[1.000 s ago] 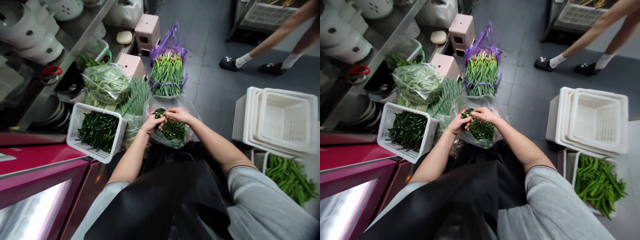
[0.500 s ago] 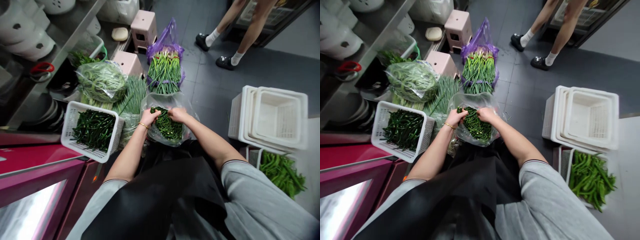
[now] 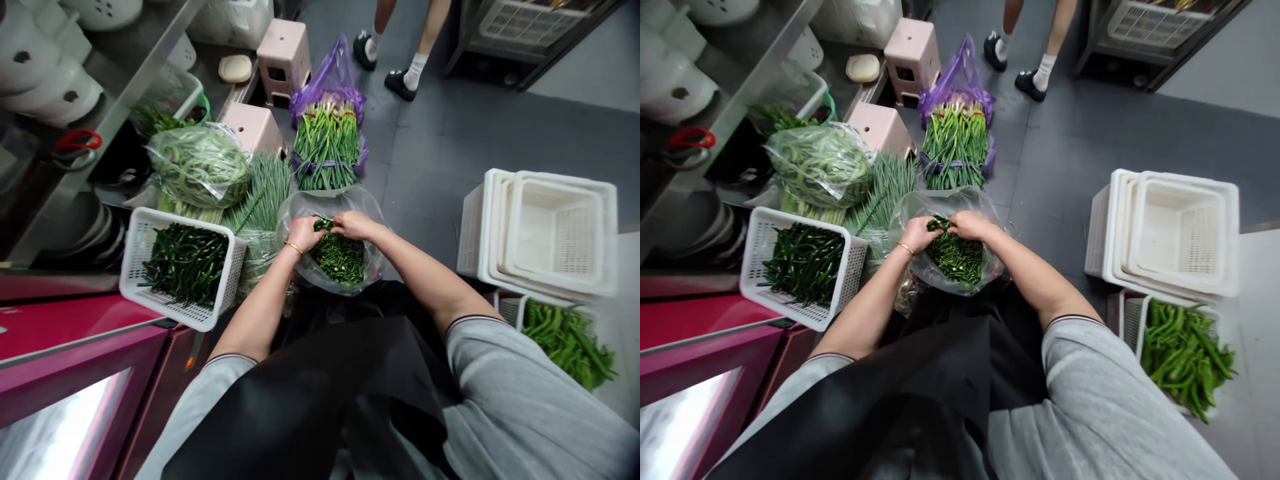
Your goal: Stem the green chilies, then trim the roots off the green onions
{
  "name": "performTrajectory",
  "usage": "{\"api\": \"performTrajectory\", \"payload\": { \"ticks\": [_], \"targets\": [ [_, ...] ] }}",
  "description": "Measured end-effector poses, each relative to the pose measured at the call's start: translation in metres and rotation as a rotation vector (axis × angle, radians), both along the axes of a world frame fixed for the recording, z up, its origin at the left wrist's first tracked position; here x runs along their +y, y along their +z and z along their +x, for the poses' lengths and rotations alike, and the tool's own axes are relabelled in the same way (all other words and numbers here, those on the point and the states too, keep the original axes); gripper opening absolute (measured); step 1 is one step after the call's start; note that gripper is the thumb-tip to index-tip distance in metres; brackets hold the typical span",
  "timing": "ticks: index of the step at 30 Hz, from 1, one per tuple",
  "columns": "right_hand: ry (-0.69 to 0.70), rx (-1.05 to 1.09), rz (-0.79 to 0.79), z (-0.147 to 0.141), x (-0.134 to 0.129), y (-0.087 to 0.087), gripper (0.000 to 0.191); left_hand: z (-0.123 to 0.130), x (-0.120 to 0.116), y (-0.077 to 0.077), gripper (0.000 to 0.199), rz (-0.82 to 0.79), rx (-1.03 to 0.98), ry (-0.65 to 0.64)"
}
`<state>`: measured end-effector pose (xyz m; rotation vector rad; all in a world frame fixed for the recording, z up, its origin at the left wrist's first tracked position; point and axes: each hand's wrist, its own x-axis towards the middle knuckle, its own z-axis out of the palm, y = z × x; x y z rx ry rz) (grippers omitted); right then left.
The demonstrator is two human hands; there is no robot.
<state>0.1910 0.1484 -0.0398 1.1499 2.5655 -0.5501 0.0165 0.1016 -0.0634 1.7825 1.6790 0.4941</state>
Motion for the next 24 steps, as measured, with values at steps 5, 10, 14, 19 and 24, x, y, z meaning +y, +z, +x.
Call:
{"api": "performTrajectory", "payload": {
  "ticks": [5, 10, 14, 19, 24],
  "targets": [
    [-0.240, -0.019, 0.111, -0.007, -0.009, 0.008, 0.045, -0.005, -0.013, 0.018, 0.011, -0.146, -0.427, 0.326],
    [-0.078, -0.028, 0.129, -0.010, -0.011, -0.014, 0.038, -0.021, -0.023, 0.029, 0.023, -0.351, -0.980, 0.526],
    [0.078, -0.059, 0.113, -0.014, -0.008, -0.017, 0.032, -0.023, -0.024, 0.032, 0.022, -0.358, -1.004, 0.494],
    [0.015, 0.088, 0.075, -0.008, -0.008, 0.015, 0.030, -0.005, -0.023, 0.017, 0.033, -0.079, -0.733, 0.525],
    [-0.078, 0.371, -0.011, -0.011, -0.010, 0.029, 0.026, 0.012, -0.011, 0.020, 0.035, -0.119, -0.832, 0.542]
  ]
}}
